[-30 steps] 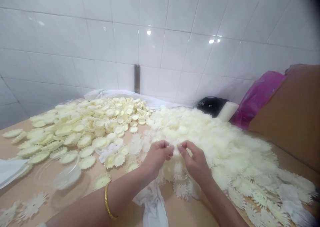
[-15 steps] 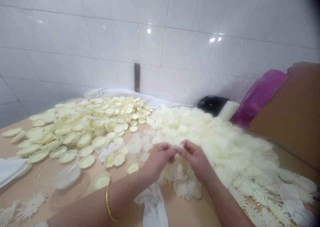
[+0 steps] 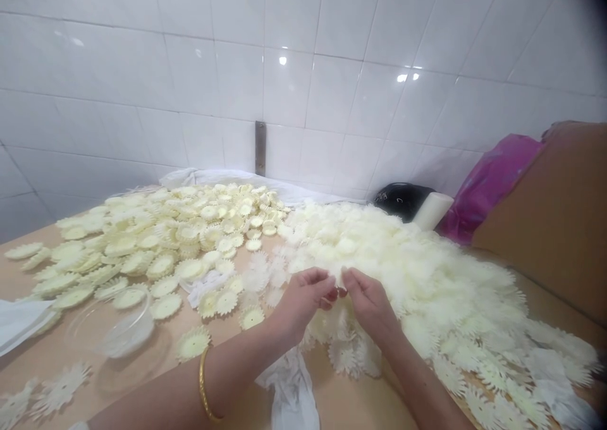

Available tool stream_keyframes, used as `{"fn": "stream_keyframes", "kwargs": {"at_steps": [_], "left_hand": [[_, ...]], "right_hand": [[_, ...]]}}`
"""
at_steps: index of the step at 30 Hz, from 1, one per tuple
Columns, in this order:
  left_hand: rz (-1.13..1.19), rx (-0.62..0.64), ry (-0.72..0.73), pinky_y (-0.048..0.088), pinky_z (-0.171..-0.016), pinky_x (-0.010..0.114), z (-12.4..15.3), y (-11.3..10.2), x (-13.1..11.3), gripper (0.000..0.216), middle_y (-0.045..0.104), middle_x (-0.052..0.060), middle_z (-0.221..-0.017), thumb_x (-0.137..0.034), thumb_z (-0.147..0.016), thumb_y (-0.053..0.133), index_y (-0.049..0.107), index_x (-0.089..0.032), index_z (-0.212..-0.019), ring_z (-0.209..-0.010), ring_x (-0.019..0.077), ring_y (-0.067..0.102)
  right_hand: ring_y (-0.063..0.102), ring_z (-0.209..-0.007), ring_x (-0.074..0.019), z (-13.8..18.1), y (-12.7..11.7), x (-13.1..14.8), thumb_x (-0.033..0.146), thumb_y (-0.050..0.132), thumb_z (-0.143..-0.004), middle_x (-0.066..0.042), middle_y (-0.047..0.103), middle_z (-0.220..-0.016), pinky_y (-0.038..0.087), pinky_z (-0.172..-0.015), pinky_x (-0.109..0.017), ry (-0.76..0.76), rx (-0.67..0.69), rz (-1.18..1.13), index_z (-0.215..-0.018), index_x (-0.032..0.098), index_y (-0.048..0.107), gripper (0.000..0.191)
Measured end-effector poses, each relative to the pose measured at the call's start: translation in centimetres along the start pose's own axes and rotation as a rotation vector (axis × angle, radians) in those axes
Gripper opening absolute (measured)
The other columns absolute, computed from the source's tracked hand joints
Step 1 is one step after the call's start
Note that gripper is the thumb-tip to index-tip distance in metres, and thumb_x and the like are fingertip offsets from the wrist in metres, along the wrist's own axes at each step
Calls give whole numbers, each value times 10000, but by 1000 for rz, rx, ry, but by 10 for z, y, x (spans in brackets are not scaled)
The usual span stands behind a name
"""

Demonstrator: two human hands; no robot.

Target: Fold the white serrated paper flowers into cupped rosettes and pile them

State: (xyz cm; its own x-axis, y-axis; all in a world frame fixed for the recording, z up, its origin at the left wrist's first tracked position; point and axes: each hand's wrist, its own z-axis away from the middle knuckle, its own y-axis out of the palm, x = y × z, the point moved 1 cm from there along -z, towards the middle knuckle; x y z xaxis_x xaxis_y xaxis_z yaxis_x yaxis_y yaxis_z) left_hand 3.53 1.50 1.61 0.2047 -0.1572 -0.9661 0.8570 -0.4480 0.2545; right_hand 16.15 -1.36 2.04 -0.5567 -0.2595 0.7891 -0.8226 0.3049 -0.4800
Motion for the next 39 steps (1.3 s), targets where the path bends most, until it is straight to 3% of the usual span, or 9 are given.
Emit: {"fn": "stream_keyframes", "kwargs": {"at_steps": [7, 13, 18, 25, 30, 34, 39], "left_hand": [[-68, -116, 23, 358, -615, 257, -3, -3, -1, 164, 451, -19, -581, -257, -660, 588, 478, -161, -587, -621, 112, 475], [2, -85, 18, 375, -636, 259, -3, -4, -5, 168, 515, 10, -792, -320, -658, 601, 575, -174, -736, -707, 115, 472], [-88, -101, 89, 347, -601, 245, -4, -3, -4, 164, 437, -25, -580, -288, -652, 600, 532, -151, -594, -567, 85, 401], [-118, -122, 131, 326, -580, 239, -1, -2, -5, 247, 427, -38, -528, -341, -653, 608, 471, -158, -558, -540, 86, 406], [-192, -182, 140, 291, -522, 226, 1, -2, -6, 269, 401, -46, -515, -345, -649, 607, 428, -166, -557, -518, 81, 363], [-318, -169, 229, 263, -486, 217, 2, -2, -4, 256, 358, -53, -518, -330, -671, 585, 415, -172, -564, -505, 75, 304], [-445, -161, 336, 271, -503, 228, 3, -2, -1, 219, 403, -36, -554, -323, -700, 549, 445, -174, -578, -537, 89, 346]], "right_hand": [[427, -597, -118, 1, -4, 5, 363, 428, -815, 20, 459, -620, 354, -572, -225, -23, 28, -86, -663, 181, 453, 238], [454, -595, -132, 1, -4, 5, 337, 447, -802, 10, 500, -618, 366, -580, -241, -62, -3, -4, -655, 179, 491, 220], [486, -629, -146, 1, -4, 6, 361, 450, -802, -5, 535, -647, 386, -596, -250, -30, -1, -41, -685, 174, 515, 230], [545, -763, -184, 0, -4, 6, 384, 412, -828, -55, 611, -785, 430, -649, -270, 4, 130, -172, -842, 162, 603, 293], [550, -771, -181, 0, -5, 7, 364, 446, -816, -42, 613, -781, 425, -712, -287, -3, 69, -159, -807, 163, 598, 252], [547, -752, -180, 2, -5, 11, 374, 449, -811, -42, 603, -752, 428, -691, -282, -10, 116, -173, -790, 162, 604, 263], [530, -692, -168, 3, -5, 13, 344, 454, -799, -23, 576, -675, 423, -645, -273, -14, 148, -199, -717, 161, 590, 243]]}}
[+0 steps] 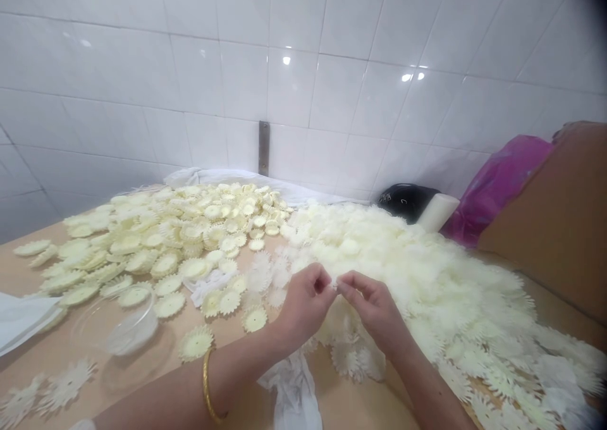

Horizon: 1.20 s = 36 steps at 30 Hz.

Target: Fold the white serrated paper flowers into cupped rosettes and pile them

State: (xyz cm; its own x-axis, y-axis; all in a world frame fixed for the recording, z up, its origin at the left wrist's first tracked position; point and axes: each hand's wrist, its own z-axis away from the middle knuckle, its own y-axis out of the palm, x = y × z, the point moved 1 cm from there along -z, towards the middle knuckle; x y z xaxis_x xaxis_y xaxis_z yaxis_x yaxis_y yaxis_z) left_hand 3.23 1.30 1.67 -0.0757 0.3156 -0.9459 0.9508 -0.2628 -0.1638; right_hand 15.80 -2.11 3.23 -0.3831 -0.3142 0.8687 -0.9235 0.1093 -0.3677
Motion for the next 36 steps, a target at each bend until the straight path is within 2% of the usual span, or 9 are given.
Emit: {"fn": "stream_keyframes", "kwargs": {"at_steps": [3, 7, 10, 17, 23, 26, 30, 33, 36], "left_hand": [[135, 93, -88, 291, -523, 233, -3, -1, 0, 198, 434, -36, -562, -316, -647, 609, 489, -168, -594, -541, 86, 375], [490, 252, -350, 369, -661, 274, -11, -5, 0, 174, 526, 8, -655, -293, -611, 647, 570, -140, -639, -662, 120, 498], [579, 225, -473, 381, -689, 297, -14, -6, 2, 139, 529, 16, -635, -226, -574, 663, 566, -127, -588, -642, 120, 511], [348, -48, -294, 355, -618, 259, -16, -8, 6, 96, 471, -23, -537, -180, -597, 586, 511, -149, -546, -557, 93, 453], [223, -299, -277, 355, -583, 242, -35, -39, 11, 143, 459, -28, -566, -246, -618, 566, 479, -159, -546, -548, 86, 416], [171, -202, -261, 361, -590, 240, -34, -42, 8, 128, 484, -19, -608, -271, -627, 577, 519, -157, -612, -576, 92, 432], [-7, -129, -160, 368, -603, 246, -19, -29, -7, 243, 551, 23, -826, -288, -668, 564, 564, -188, -889, -672, 119, 479], [-45, -20, -134, 372, -602, 246, -6, -17, -15, 230, 556, 46, -925, -325, -679, 567, 577, -180, -857, -708, 130, 489], [-24, 86, -111, 360, -586, 236, 1, -9, -14, 196, 552, 27, -821, -347, -681, 571, 571, -167, -757, -684, 123, 476]], "right_hand": [[502, -630, -145, 0, -1, -4, 329, 452, -796, -3, 542, -639, 405, -597, -253, 12, -35, 21, -666, 166, 535, 224], [453, -560, -129, -1, -1, -10, 320, 405, -820, 18, 483, -584, 355, -537, -243, -29, -125, 230, -648, 182, 460, 227], [435, -567, -133, -1, 2, -12, 278, 357, -839, 10, 473, -590, 338, -559, -256, -147, -147, 411, -646, 189, 428, 224], [401, -575, -143, 3, 9, -4, 224, 308, -858, 13, 417, -588, 322, -624, -290, -306, -237, 576, -631, 206, 337, 229], [404, -560, -142, 5, -10, -1, 307, 334, -856, 13, 410, -581, 323, -562, -264, -168, -423, 468, -634, 206, 357, 245], [387, -527, -124, 0, -17, -7, 338, 387, -835, 28, 394, -549, 316, -518, -241, -80, -388, 376, -607, 200, 383, 267], [433, -567, -123, -3, -17, -9, 337, 434, -813, 24, 459, -579, 348, -542, -230, -32, -321, 262, -623, 188, 451, 241], [475, -597, -135, -1, -11, -6, 327, 450, -806, 14, 505, -602, 368, -571, -238, -45, -278, 249, -645, 183, 483, 219], [498, -608, -143, 1, -3, -2, 317, 458, -803, 4, 527, -615, 380, -586, -249, -81, -220, 251, -645, 180, 496, 213]]}}
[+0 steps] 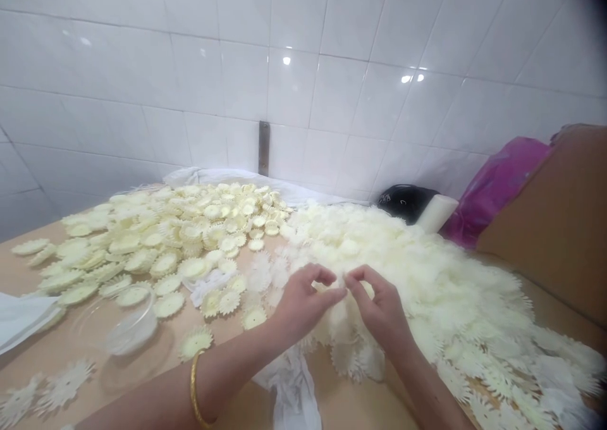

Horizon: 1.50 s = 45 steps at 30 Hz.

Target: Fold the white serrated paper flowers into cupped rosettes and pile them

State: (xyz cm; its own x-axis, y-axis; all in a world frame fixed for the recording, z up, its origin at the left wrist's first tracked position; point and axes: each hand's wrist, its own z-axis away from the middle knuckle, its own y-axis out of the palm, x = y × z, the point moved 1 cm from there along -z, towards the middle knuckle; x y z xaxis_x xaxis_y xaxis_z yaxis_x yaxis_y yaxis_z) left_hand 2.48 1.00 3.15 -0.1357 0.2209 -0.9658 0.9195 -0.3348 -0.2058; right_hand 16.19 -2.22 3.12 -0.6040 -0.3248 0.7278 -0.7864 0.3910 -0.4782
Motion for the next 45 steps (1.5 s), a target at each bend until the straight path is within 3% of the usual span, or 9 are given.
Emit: {"fn": "stream_keyframes", "kwargs": {"at_steps": [3, 6, 9, 13, 18, 22, 29, 36, 45], "left_hand": [[40, 28, -20, 322, -548, 228, 0, 4, 7, 169, 500, -7, -664, -319, -721, 517, 543, -158, -680, -590, 95, 418], [104, 41, -55, 310, -559, 227, -2, 4, 13, 137, 489, -16, -639, -278, -726, 498, 533, -157, -674, -590, 90, 406], [137, 80, -70, 303, -559, 228, -3, 4, 14, 130, 487, -18, -646, -274, -728, 489, 528, -160, -679, -590, 88, 404], [124, 39, -74, 286, -543, 224, -2, 3, 11, 152, 436, -32, -600, -271, -719, 494, 476, -159, -618, -568, 81, 371], [156, 8, -99, 268, -524, 217, -2, 2, 9, 96, 394, -44, -591, -224, -684, 521, 470, -163, -630, -554, 73, 337], [278, 69, -111, 310, -578, 223, -3, 1, 10, 67, 437, -34, -645, -216, -680, 534, 517, -174, -730, -606, 82, 390], [200, 36, -79, 316, -597, 233, -4, 1, 11, 91, 454, -24, -641, -242, -710, 523, 505, -161, -671, -616, 87, 398], [186, 18, -46, 318, -596, 227, -3, 1, 11, 82, 466, -20, -696, -234, -704, 535, 524, -171, -755, -645, 89, 400], [197, 106, -52, 312, -572, 233, 1, 7, 15, 159, 441, -23, -625, -302, -729, 514, 499, -161, -656, -599, 92, 390]], "right_hand": [[520, -652, -154, 1, 3, 1, 319, 452, -811, -11, 551, -664, 400, -623, -262, -22, -3, -26, -686, 179, 513, 198], [541, -834, -185, -1, 1, -2, 339, 411, -837, -51, 590, -858, 409, -750, -294, -2, -52, -74, -848, 182, 551, 211], [509, -976, -210, -3, 0, -6, 376, 398, -841, -73, 577, -1018, 380, -847, -329, 44, 38, -127, -1003, 193, 547, 286], [531, -864, -206, -3, 0, -6, 404, 448, -808, -55, 594, -870, 410, -758, -309, 75, 182, -172, -862, 183, 570, 259], [477, -668, -150, -1, 0, -4, 376, 477, -788, -6, 510, -677, 382, -600, -256, 92, 167, -169, -671, 179, 493, 230], [455, -634, -140, -1, 1, -7, 354, 496, -775, 1, 490, -640, 367, -563, -246, 95, 176, -170, -659, 180, 482, 210], [499, -729, -162, -3, 2, -4, 368, 494, -780, -23, 550, -748, 394, -671, -272, 105, 230, -234, -758, 172, 530, 201], [419, -575, -113, 0, 2, -7, 373, 495, -776, 20, 453, -588, 356, -541, -227, 136, 192, -244, -621, 171, 471, 256], [350, -525, -93, -2, 6, -9, 378, 493, -770, 39, 366, -540, 305, -481, -212, 133, 153, -261, -588, 184, 391, 284]]}}
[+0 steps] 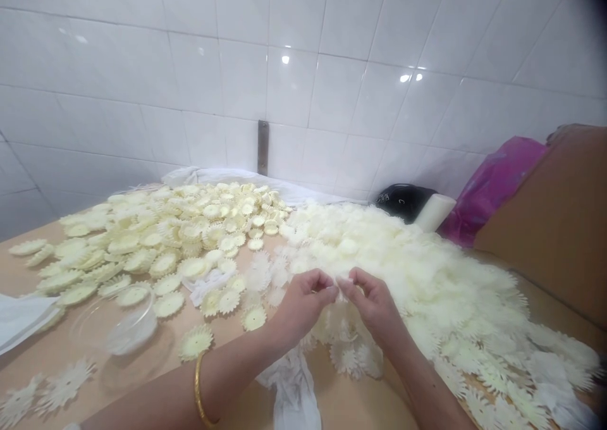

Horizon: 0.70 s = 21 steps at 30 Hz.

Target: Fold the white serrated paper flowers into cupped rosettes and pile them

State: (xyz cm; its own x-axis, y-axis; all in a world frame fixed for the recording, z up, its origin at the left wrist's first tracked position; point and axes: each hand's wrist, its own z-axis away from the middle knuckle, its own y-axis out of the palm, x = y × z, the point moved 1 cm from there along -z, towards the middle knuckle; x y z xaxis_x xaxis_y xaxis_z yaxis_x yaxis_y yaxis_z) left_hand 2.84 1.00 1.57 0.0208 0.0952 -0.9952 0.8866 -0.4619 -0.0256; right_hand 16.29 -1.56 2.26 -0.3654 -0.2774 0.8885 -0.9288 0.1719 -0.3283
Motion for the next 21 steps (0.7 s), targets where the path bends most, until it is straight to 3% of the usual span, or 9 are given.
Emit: {"fn": "stream_keyframes", "kwargs": {"at_steps": [5, 8, 15, 21], "left_hand": [[29, 15, 6, 336, -624, 247, 1, 0, -1, 144, 489, -7, -695, -310, -735, 511, 539, -169, -733, -665, 107, 428], [49, 11, -21, 328, -613, 245, 0, -1, -1, 122, 459, -22, -632, -281, -713, 526, 519, -162, -684, -628, 98, 409], [-88, -143, 20, 298, -551, 230, -2, -3, -9, 144, 422, -40, -571, -262, -699, 507, 464, -165, -601, -561, 89, 372], [-141, -192, 41, 270, -496, 218, -1, -1, -16, 135, 382, -57, -520, -244, -683, 511, 455, -167, -588, -491, 74, 315]], "right_hand": [[305, -525, -85, 1, -1, 3, 371, 513, -755, 49, 312, -539, 270, -482, -212, -6, -11, 34, -559, 182, 361, 312], [305, -516, -84, 1, -1, 5, 391, 514, -755, 51, 307, -529, 269, -480, -213, 13, 28, -11, -549, 182, 362, 331], [375, -532, -98, 2, -1, 8, 399, 510, -760, 31, 410, -559, 318, -503, -221, -19, 90, -15, -599, 178, 437, 283], [273, -496, -78, 3, 1, 8, 384, 578, -706, 57, 290, -515, 252, -463, -213, -13, 44, 18, -531, 188, 338, 356]]}}
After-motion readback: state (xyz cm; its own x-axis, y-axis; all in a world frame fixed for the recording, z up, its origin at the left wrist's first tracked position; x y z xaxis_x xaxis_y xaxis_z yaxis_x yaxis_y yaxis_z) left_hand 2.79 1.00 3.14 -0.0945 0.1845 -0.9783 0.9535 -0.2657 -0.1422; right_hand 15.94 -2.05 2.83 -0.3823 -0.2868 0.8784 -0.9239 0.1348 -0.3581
